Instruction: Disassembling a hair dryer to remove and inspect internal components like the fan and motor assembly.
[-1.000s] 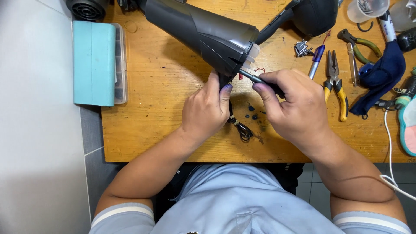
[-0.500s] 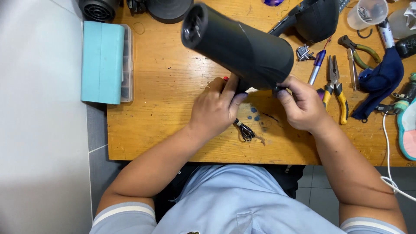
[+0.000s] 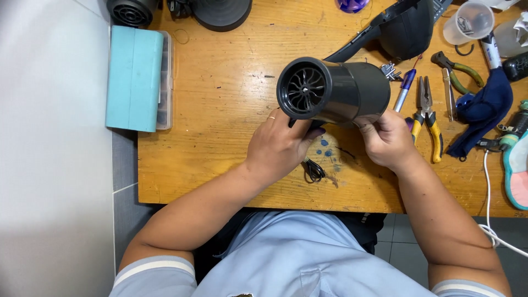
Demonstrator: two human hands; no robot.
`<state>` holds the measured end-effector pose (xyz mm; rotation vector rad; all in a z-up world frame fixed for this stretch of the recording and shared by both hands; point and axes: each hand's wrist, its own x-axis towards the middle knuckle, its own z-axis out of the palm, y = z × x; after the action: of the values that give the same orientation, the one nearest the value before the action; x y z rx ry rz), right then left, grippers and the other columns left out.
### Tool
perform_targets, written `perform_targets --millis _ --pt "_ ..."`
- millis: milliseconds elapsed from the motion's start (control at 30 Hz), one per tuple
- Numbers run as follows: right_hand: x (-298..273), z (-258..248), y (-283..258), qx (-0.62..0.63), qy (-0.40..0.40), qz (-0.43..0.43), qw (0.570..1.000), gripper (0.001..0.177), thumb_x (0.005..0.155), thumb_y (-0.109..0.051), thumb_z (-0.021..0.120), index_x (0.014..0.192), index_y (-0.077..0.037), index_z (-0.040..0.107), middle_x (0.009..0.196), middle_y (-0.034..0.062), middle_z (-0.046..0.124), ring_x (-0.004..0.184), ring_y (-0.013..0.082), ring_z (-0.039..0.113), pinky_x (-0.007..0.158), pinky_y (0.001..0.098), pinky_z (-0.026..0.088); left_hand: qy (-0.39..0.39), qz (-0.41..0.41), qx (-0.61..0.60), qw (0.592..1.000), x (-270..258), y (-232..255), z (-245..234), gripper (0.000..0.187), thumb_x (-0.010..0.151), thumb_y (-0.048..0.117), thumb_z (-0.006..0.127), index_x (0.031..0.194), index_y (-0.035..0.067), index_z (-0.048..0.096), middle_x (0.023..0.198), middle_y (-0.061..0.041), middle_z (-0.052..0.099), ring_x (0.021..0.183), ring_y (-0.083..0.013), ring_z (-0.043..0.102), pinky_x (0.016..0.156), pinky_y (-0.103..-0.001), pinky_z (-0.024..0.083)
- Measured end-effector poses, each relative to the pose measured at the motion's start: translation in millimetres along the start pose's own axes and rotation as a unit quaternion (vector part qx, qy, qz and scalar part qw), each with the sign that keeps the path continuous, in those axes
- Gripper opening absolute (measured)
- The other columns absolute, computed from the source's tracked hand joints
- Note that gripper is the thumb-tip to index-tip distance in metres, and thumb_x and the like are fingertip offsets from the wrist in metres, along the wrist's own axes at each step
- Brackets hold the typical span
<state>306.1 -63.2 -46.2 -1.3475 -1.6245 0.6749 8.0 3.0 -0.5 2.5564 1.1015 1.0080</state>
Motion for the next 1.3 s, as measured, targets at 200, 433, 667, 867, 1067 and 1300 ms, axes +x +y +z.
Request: perform_targets --millis 200,433,667,867,1067,1300 --pt "5 -5 -14 -0.024 0.003 -0.019 1.000 0.011 0.113 0.010 0.073 0.110 0.005 0.082 0.100 0.0228 0.078 0.094 0.0450 0.078 0.084 0.0589 0.061 -0.040 -0.035 -0.043 0.998 9 5 -14 0.040 0.116 0.046 0.066 0.133 0.010 0.076 0.094 -0.009 0.058 0.082 -0.0344 0.074 0.064 -0.044 0.065" --pt "23 -16 -70 -0.068 0.011 -0.079 0.994 0.008 0.108 0.003 0.086 0.105 0.008 0.080 0.089 0.0218 0.072 0.083 0.0451 0.074 0.073 0.0516 0.059 -0.036 -0.051 -0.113 0.992 -4 -9 3 0.053 0.117 0.052 0.064 0.145 0.009 0.076 0.095 -0.011 0.064 0.083 -0.0371 0.078 0.067 -0.043 0.066" --pt "42 -28 -127 -0.151 -0.052 -0.004 0.987 0.014 0.111 -0.002 0.085 0.120 0.006 0.078 0.088 0.0144 0.073 0.076 0.0238 0.067 0.075 0.0349 0.054 -0.131 -0.157 -0.194 0.960 -2 -2 -5 0.046 0.117 0.046 0.059 0.111 0.002 0.070 0.103 -0.023 0.072 0.081 -0.0476 0.069 0.072 -0.064 0.056" --pt "53 -29 -149 -0.186 -0.085 0.074 0.976 0.013 0.114 -0.007 0.076 0.117 0.003 0.085 0.085 0.0086 0.079 0.071 0.0193 0.071 0.071 0.0337 0.054 -0.140 -0.174 -0.249 0.942 5 -2 -13 0.051 0.120 0.044 0.053 0.151 0.004 0.059 0.115 -0.020 0.075 0.104 -0.0447 0.074 0.086 -0.060 0.061" --pt "55 -14 -161 -0.259 -0.028 -0.023 0.965 0.011 0.117 -0.004 0.090 0.120 0.004 0.085 0.112 0.0159 0.085 0.099 0.0322 0.078 0.090 0.0428 0.058 -0.128 -0.192 -0.257 0.938 4 -4 -11 0.054 0.120 0.038 0.056 0.164 0.005 0.053 0.118 -0.022 0.078 0.110 -0.0432 0.075 0.093 -0.058 0.060" --pt "55 -11 -162 -0.273 -0.047 0.053 0.959 0.020 0.119 -0.013 0.074 0.135 -0.004 0.082 0.100 0.0069 0.085 0.092 0.0280 0.083 0.082 0.0425 0.061 -0.126 -0.199 -0.253 0.938 10 -7 -14 0.057 0.121 0.037 0.054 0.166 0.002 0.053 0.120 -0.021 0.078 0.115 -0.0410 0.075 0.096 -0.055 0.061"
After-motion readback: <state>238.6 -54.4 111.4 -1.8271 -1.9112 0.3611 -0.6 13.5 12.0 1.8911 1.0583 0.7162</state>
